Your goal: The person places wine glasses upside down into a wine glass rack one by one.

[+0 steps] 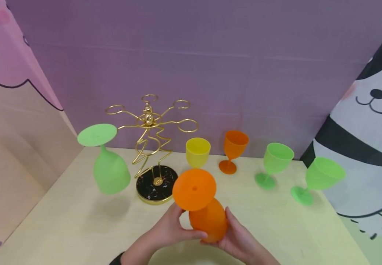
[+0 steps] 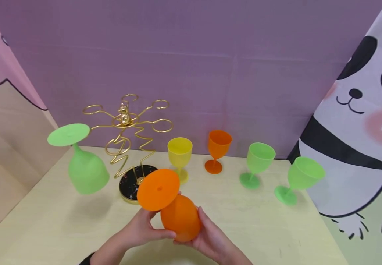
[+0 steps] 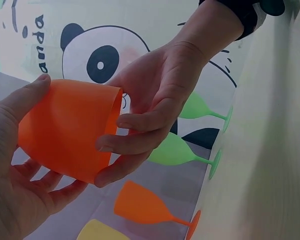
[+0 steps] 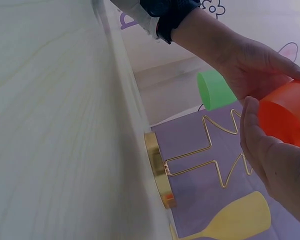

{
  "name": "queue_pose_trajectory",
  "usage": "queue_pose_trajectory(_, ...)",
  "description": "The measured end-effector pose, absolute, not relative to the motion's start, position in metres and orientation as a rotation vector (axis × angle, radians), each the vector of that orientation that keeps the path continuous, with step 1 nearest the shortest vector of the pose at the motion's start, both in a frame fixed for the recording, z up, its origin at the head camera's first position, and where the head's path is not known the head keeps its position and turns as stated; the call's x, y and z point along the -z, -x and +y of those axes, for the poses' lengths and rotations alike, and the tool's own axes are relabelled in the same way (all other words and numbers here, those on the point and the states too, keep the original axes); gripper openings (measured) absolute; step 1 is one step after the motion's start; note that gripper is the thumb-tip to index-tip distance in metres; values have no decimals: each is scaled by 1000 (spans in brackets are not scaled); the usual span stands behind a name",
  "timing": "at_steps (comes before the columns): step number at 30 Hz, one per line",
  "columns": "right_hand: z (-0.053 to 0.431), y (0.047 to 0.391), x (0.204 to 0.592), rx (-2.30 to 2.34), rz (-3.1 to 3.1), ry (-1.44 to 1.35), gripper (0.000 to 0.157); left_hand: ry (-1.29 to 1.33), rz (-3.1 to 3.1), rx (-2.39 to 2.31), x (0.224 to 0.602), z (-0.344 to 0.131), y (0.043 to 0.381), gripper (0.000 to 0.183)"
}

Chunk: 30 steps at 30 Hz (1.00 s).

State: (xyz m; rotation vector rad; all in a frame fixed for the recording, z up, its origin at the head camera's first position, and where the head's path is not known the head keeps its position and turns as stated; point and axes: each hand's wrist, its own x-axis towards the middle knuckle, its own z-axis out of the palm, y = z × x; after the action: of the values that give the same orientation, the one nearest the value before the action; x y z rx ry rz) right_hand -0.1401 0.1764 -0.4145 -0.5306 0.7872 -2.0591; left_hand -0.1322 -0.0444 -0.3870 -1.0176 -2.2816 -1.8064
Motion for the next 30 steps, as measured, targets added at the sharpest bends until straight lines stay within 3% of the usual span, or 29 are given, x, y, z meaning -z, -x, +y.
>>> queue_pose_trajectory(19, 174, 139, 411, 1962, 907, 654, 57, 1068, -2229, 1643, 377, -50, 127, 71)
queue_pose_trajectory(30, 177, 143, 410, 2024, 1033, 625, 53, 730, -2332, 1582, 368, -71, 118, 67)
